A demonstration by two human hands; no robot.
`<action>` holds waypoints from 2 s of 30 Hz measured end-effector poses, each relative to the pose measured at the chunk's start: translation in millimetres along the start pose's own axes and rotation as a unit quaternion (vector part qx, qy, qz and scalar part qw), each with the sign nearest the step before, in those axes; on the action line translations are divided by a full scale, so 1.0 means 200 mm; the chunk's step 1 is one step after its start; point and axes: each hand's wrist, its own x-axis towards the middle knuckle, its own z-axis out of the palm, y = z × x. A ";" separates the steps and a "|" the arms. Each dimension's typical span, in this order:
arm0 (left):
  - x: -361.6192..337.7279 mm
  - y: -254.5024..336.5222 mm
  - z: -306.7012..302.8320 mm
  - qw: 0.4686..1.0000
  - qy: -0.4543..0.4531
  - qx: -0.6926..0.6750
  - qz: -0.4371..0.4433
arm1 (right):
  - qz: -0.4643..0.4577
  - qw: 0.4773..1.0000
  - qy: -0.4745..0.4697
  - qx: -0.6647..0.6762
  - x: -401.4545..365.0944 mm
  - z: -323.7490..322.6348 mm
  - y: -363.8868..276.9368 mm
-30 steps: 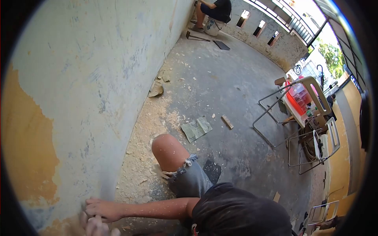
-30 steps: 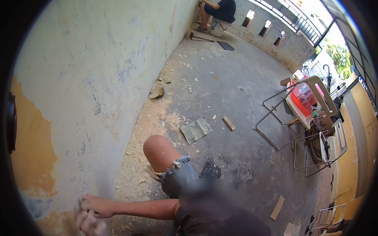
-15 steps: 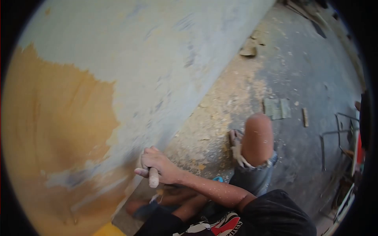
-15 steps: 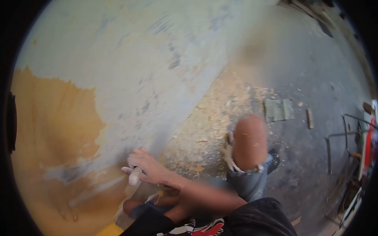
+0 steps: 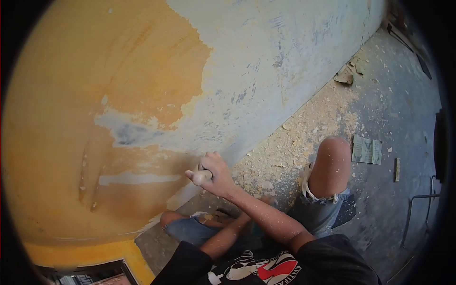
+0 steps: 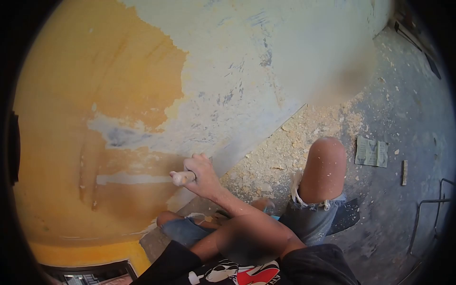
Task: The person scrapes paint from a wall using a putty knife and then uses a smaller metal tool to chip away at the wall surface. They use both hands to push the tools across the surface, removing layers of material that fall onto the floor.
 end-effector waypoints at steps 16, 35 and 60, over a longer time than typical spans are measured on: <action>0.45 1.31 -0.21 0.751 0.243 -0.496 0.362 | -0.076 0.983 -0.118 -0.117 -0.19 0.09 -0.36; 0.77 1.62 -0.41 0.720 0.111 -0.336 0.597 | -0.202 0.966 0.144 -0.074 0.09 0.15 0.32; 0.93 1.75 -0.20 0.692 0.038 -0.151 0.705 | -0.170 0.970 0.173 0.017 0.01 0.09 0.52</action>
